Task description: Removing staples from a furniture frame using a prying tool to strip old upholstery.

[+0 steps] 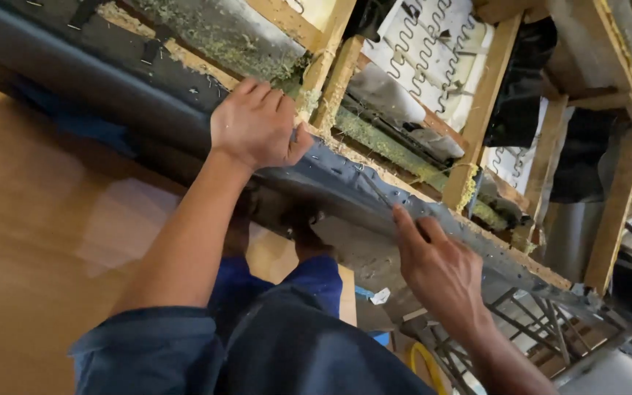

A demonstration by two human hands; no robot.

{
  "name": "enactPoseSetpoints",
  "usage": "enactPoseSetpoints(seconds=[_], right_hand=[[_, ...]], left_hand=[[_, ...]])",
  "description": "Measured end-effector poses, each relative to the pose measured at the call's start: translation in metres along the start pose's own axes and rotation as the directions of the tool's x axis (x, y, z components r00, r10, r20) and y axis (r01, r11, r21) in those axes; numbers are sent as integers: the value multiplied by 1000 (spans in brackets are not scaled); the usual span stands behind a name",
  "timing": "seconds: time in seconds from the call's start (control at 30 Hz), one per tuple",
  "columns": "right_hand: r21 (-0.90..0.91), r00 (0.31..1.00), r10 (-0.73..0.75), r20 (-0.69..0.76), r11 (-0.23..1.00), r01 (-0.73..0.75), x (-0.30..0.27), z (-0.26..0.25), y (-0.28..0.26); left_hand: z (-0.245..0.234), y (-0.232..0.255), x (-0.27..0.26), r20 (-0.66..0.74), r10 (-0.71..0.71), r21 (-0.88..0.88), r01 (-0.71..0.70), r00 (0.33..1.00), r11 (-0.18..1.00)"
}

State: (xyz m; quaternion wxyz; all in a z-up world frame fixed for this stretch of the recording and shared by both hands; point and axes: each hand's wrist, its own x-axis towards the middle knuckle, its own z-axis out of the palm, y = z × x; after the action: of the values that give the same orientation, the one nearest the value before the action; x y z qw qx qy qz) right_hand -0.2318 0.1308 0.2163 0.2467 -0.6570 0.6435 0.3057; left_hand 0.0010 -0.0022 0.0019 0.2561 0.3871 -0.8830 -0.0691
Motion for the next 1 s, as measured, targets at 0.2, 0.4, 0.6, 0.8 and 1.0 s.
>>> enactPoseSetpoints(seconds=[0.2, 0.4, 0.6, 0.8, 1.0], right_hand=[[111, 932, -7, -363, 993, 51, 0, 16, 7], [388, 913, 86, -400, 918, 84, -3, 46, 16], [-13, 971, -58, -233, 998, 57, -4, 18, 2], [248, 921, 135, -366, 968, -44, -5, 74, -13], [612, 547, 381, -746, 715, 337, 40, 186, -37]], left_hand=[[21, 0, -8, -93, -23, -14, 21, 995, 1000], [18, 2, -8, -94, -45, -22, 43, 995, 999], [11, 5, -4, -16, -51, 7, 51, 999, 999], [9, 8, -5, 152, -98, 28, 95, 983, 995], [17, 12, -10, 147, -80, 106, 65, 986, 992]])
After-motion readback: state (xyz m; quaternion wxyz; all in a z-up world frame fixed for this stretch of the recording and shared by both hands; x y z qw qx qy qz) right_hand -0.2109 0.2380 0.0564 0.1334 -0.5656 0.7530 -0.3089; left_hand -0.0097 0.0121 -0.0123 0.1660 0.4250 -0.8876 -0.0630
